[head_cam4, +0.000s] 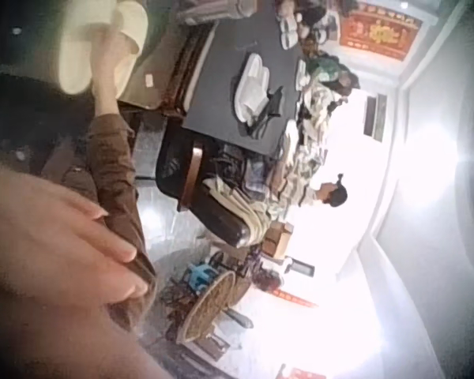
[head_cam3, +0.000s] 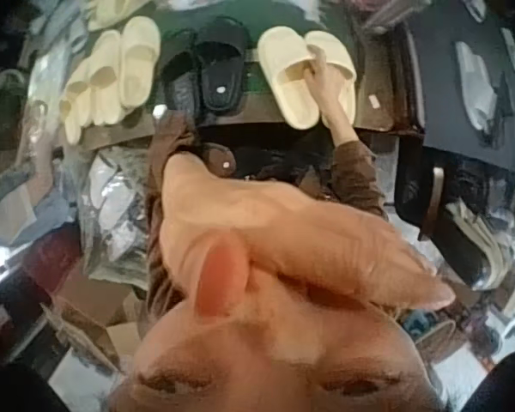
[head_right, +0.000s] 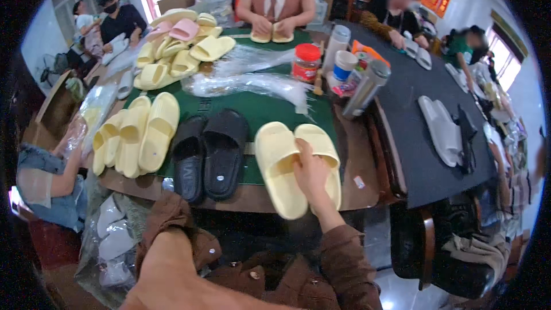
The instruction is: The person assembles plastic slippers by inserting white elastic bands into the slots of the footwear. They handle multiple pairs of slippers in various colors, including black, yellow, and white, picking them up from the table, threading the bands, and placing the finished pairs back down.
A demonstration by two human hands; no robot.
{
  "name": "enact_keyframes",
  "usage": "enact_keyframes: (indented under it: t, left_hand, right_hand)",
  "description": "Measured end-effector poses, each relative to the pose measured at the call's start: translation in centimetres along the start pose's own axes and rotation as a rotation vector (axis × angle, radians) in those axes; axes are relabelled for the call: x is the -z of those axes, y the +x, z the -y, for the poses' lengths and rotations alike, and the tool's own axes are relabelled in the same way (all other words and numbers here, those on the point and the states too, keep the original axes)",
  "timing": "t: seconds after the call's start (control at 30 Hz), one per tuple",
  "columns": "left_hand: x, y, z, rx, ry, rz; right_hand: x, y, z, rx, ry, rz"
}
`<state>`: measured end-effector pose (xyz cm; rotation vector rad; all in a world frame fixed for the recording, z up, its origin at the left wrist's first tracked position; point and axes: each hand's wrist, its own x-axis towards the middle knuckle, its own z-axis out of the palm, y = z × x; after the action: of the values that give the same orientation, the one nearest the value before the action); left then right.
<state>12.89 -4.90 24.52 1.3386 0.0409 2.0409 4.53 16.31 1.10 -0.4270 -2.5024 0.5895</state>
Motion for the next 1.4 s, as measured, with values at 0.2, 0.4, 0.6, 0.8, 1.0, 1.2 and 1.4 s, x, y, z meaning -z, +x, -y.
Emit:
enact_keyframes:
  t: [0.2,0.4,0.6,0.8,1.0,1.2,1.4]
  left_hand:
    - [6.2,0.3,-2.7,0.498,0.314,0.095]
    - [12.0,-1.0,-0.9,0.494,0.791,-0.191]
    - [19.6,-5.3,3.0,0.411,1.031,-0.485]
    - [24.1,-8.8,3.0,0.318,1.982,-0.341]
    - [26.8,-11.4,5.4,0.454,2.128,-0.272]
    - [26.7,-11.6,5.2,0.482,2.162,-0.247]
    - [25.8,-11.6,5.3,0.548,2.191,-0.25]
  right_hand:
    - [0.1,-0.2,1.3,-0.09,0.04,0.115]
    - [-0.3,0.0,2.9,-0.103,-0.114,0.197]
    - [-2.6,-1.4,1.0,0.016,-0.052,0.084]
    - [-2.9,-0.3,2.4,0.04,0.164,-0.036]
    - [0.8,-0.5,1.6,-0.063,0.36,0.112]
    - [3.7,-1.9,0.7,-0.191,0.774,0.213]
    - [2.6,-2.5,0.3,-0.141,0.672,0.187]
